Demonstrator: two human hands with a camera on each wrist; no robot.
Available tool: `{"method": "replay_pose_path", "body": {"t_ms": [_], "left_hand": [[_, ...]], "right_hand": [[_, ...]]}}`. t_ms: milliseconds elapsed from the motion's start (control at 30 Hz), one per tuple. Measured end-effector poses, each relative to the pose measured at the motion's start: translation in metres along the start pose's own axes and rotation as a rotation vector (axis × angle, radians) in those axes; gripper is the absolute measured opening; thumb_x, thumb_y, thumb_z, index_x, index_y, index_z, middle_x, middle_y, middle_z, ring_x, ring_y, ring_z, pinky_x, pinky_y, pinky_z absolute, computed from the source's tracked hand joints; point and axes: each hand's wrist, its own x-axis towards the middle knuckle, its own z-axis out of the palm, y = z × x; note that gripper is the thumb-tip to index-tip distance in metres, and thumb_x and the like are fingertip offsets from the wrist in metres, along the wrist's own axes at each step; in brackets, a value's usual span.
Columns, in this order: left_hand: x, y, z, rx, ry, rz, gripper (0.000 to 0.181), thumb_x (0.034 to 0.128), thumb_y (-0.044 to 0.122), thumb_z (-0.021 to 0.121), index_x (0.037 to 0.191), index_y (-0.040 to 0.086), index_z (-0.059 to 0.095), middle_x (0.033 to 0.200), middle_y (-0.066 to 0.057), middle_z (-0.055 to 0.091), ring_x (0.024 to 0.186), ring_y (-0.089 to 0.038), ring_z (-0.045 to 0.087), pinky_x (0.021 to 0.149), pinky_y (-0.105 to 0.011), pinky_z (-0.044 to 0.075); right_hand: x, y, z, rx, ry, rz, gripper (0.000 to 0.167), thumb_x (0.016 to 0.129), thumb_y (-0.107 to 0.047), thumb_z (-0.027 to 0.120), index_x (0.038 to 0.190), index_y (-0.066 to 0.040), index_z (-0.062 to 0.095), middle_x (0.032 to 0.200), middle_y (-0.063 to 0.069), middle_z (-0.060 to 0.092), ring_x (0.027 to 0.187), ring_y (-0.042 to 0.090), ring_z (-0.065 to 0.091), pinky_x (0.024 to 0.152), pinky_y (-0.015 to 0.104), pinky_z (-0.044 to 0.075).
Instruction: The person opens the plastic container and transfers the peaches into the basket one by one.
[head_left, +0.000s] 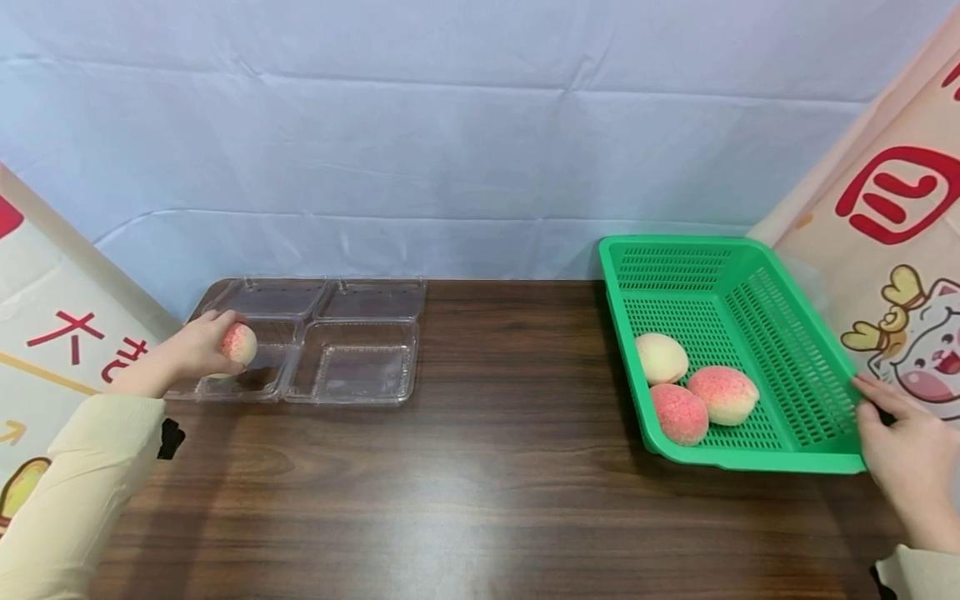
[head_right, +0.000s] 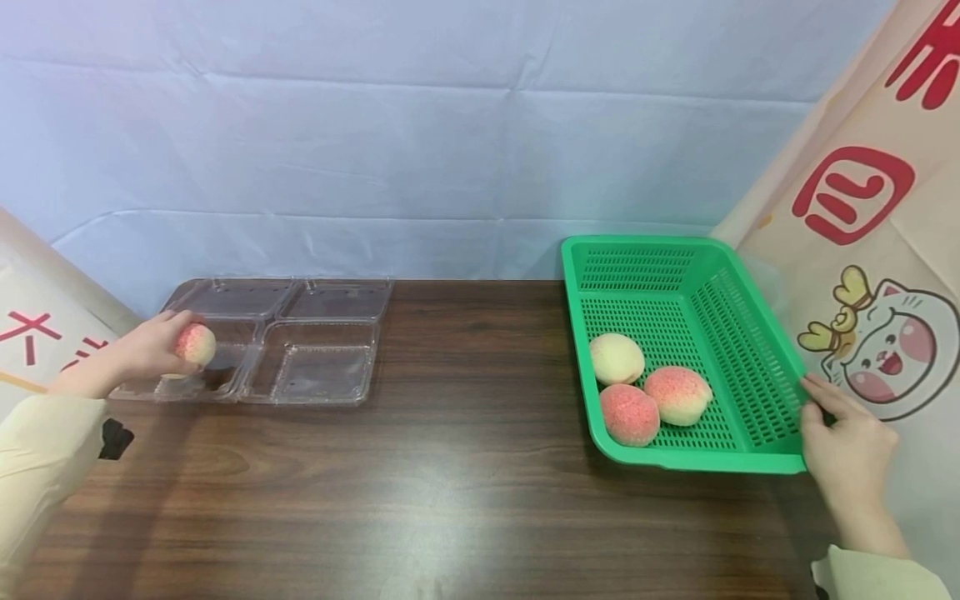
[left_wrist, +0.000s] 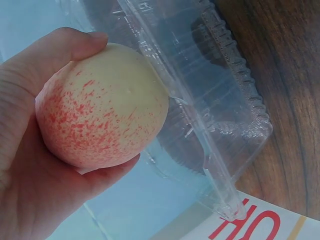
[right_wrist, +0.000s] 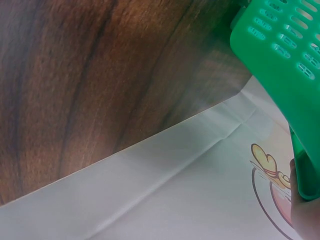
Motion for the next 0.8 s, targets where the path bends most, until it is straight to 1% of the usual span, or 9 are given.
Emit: {"method": "replay_pose_path", "body": {"t_ms": [67, 167, 200, 533, 600, 667, 700, 767, 800], "left_hand": [[0.0, 0.001, -0.001, 0.004, -0.006, 0.002, 0.073, 0.0607, 0.017, 0.077, 0.117, -0.01, 0.041, 0.101, -0.034, 0.044, 0.082, -0.04, 0.051, 0.062, -0.05, 0.044], [0.0, 0.004, -0.003, 0.009, -0.012, 0.007, 0.073, 0.061, 0.017, 0.077, 0.118, -0.01, 0.041, 0.102, -0.034, 0.044, 0.083, -0.041, 0.051, 0.062, -0.05, 0.044], [0.0, 0.005, -0.003, 0.011, -0.013, 0.006, 0.073, 0.0613, 0.017, 0.077, 0.119, -0.009, 0.041, 0.102, -0.034, 0.044, 0.083, -0.041, 0.051, 0.063, -0.05, 0.044], [0.0, 0.015, -0.005, 0.011, -0.001, 0.035, 0.071, 0.0599, 0.015, 0.078, 0.117, -0.009, 0.042, 0.101, -0.032, 0.046, 0.083, -0.041, 0.051, 0.063, -0.05, 0.044], [0.0, 0.016, -0.005, 0.013, 0.003, 0.039, 0.071, 0.0595, 0.015, 0.079, 0.117, -0.009, 0.043, 0.101, -0.032, 0.046, 0.083, -0.041, 0.052, 0.064, -0.05, 0.044], [0.001, 0.016, -0.005, 0.019, 0.009, 0.046, 0.071, 0.0589, 0.015, 0.079, 0.116, -0.008, 0.043, 0.1, -0.031, 0.047, 0.083, -0.04, 0.052, 0.064, -0.05, 0.044], [0.001, 0.017, -0.005, 0.021, 0.012, 0.049, 0.071, 0.0586, 0.015, 0.079, 0.116, -0.008, 0.044, 0.1, -0.031, 0.047, 0.083, -0.04, 0.052, 0.064, -0.05, 0.044], [0.001, 0.018, -0.005, 0.025, 0.016, 0.052, 0.07, 0.0586, 0.015, 0.078, 0.116, -0.008, 0.044, 0.1, -0.03, 0.048, 0.083, -0.04, 0.052, 0.065, -0.05, 0.044], [0.001, 0.018, -0.005, 0.028, 0.017, 0.053, 0.07, 0.0589, 0.015, 0.077, 0.116, -0.007, 0.044, 0.1, -0.03, 0.048, 0.083, -0.04, 0.052, 0.065, -0.051, 0.043]], "right_hand": [[0.0, 0.0, 0.0, -0.003, -0.002, -0.001, 0.035, 0.088, -0.003, 0.04, 0.115, 0.009, 0.057, 0.124, 0.024, 0.05, 0.038, -0.011, 0.022, 0.108, 0.036, -0.004], [0.0, 0.0, 0.0, -0.004, -0.004, -0.001, 0.035, 0.088, -0.004, 0.04, 0.116, 0.009, 0.057, 0.124, 0.024, 0.05, 0.036, -0.009, 0.022, 0.108, 0.037, -0.004], [0.0, 0.0, 0.0, -0.003, -0.004, -0.001, 0.035, 0.088, -0.004, 0.039, 0.116, 0.009, 0.057, 0.124, 0.024, 0.05, 0.035, -0.006, 0.023, 0.108, 0.037, -0.003], [0.0, -0.001, 0.0, 0.005, 0.005, -0.016, 0.035, 0.088, -0.004, 0.04, 0.115, 0.009, 0.057, 0.123, 0.024, 0.051, 0.035, -0.005, 0.022, 0.108, 0.038, 0.001], [0.0, -0.001, 0.0, 0.006, 0.006, -0.018, 0.035, 0.088, -0.004, 0.04, 0.115, 0.009, 0.057, 0.123, 0.024, 0.051, 0.038, -0.011, 0.021, 0.108, 0.038, 0.0], [0.0, -0.001, 0.0, 0.012, 0.012, -0.02, 0.035, 0.088, -0.004, 0.04, 0.114, 0.009, 0.058, 0.122, 0.024, 0.051, 0.047, -0.021, 0.023, 0.108, 0.037, -0.001], [0.0, -0.001, 0.0, 0.015, 0.014, -0.02, 0.035, 0.088, -0.005, 0.04, 0.114, 0.009, 0.058, 0.122, 0.024, 0.052, 0.055, -0.026, 0.029, 0.108, 0.037, -0.002], [-0.001, -0.002, 0.0, 0.02, 0.018, -0.018, 0.035, 0.088, -0.005, 0.04, 0.114, 0.009, 0.058, 0.122, 0.024, 0.052, 0.067, -0.032, 0.023, 0.108, 0.036, -0.004], [-0.001, -0.002, 0.0, 0.02, 0.019, -0.018, 0.035, 0.088, -0.005, 0.04, 0.114, 0.009, 0.058, 0.122, 0.024, 0.052, 0.068, -0.032, 0.022, 0.108, 0.036, -0.004]]}}
